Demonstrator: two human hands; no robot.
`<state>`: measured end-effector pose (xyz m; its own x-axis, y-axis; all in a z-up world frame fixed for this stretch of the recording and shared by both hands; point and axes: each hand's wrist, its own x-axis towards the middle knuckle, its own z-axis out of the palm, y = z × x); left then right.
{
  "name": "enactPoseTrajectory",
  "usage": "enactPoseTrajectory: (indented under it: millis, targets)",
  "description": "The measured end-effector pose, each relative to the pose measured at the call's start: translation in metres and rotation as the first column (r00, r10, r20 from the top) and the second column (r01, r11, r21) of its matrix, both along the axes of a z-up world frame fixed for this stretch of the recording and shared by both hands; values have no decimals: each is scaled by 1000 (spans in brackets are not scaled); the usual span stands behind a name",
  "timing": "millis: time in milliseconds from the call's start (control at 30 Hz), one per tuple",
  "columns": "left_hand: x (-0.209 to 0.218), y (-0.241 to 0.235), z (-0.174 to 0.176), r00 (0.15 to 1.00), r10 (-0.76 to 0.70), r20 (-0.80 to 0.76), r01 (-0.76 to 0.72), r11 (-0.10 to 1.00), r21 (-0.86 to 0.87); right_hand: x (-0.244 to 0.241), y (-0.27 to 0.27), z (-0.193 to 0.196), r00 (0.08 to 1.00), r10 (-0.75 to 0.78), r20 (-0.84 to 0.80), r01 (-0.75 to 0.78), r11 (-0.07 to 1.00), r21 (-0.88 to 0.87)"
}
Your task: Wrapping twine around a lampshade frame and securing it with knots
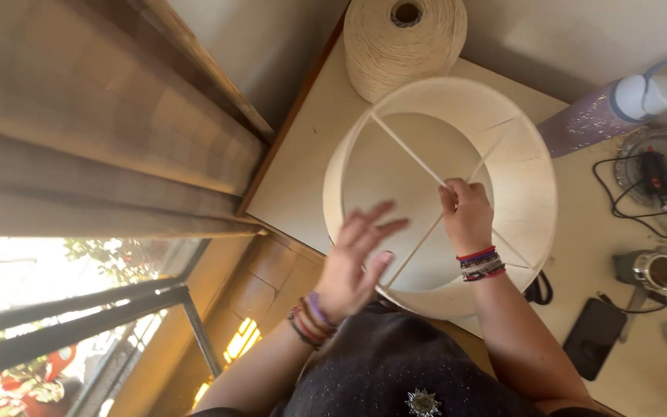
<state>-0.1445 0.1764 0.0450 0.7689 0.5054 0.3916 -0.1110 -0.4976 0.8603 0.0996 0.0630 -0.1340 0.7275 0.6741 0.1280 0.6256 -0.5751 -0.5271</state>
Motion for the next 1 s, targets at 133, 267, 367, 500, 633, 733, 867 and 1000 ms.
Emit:
enactPoseTrajectory:
  millis: [133,267,367,500,633,733,867,1000]
  targets:
    - [13,14,-22,992,-118,-44,114,989,-95,-15,6,-12,997,-74,-2,74,997,-37]
    - [31,46,-31,984,-168,-54,161,980,-116,-17,8,-25,994,-85,70,88,995,-38]
    - [52,80,-45,983,-174,-53,171,984,-55,-19,-1,-41,989,-83,118,92,993,-69]
    - [101,140,-92,998,-60,-24,63,988,143,-14,-24,-66,975,-77,208,110,982,-151]
    - [182,202,-134,997,-5,-73,29,944,328,-15,-37,-57,968,-94,231,135,977,-166]
    - [252,242,-153,979,77,-191,41,837,546,-19,-43,-52,970,-111,216,159,963,-216]
    - [314,277,-162,703,150,-695,404,720,564,-39,-36,-18,975,-117,190,171,939,-297]
    - [323,293,-169,757,172,-630,428,598,678,-70,4,59,948,-127,291,198,953,-230]
